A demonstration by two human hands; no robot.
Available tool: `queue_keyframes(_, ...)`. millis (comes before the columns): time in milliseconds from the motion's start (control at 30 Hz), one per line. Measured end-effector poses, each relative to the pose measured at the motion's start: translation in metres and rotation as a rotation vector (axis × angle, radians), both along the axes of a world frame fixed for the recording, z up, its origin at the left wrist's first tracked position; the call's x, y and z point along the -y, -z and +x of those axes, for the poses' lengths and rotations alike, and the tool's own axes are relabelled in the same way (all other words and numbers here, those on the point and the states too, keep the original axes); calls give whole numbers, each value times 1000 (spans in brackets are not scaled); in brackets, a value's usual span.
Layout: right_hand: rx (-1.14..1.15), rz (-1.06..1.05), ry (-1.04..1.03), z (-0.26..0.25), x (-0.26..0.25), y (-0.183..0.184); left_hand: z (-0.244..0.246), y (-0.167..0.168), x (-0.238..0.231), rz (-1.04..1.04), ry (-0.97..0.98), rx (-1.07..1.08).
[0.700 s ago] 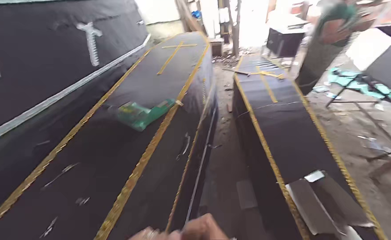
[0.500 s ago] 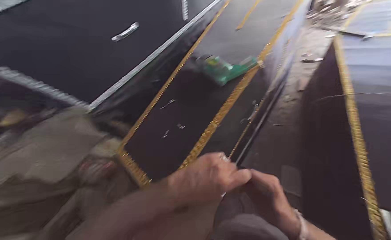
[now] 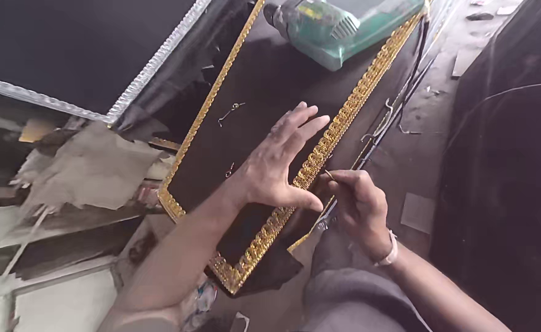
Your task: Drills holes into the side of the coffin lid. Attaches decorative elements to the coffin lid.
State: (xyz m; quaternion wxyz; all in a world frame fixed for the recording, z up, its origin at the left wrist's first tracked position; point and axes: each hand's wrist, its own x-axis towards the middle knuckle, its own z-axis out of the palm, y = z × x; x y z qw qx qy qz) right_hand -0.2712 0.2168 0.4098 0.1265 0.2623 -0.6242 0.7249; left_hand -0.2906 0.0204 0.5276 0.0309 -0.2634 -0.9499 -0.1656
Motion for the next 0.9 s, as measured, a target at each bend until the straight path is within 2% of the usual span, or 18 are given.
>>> queue_keyframes(133,17,14,17,0,2,4,-2,0,-7,-159,-51,29)
queue_keyframes(567,8,102,47,-4,1,-6,-2,-3,-12,-202,-94,80)
queue_keyframes(700,-108,304,127,-9,-7,-23,-1,-1,-11,-163,-96,69)
queue_keyframes(900,-558,708,191,-25,-21,-42,1,3,-11,-146,-104,28)
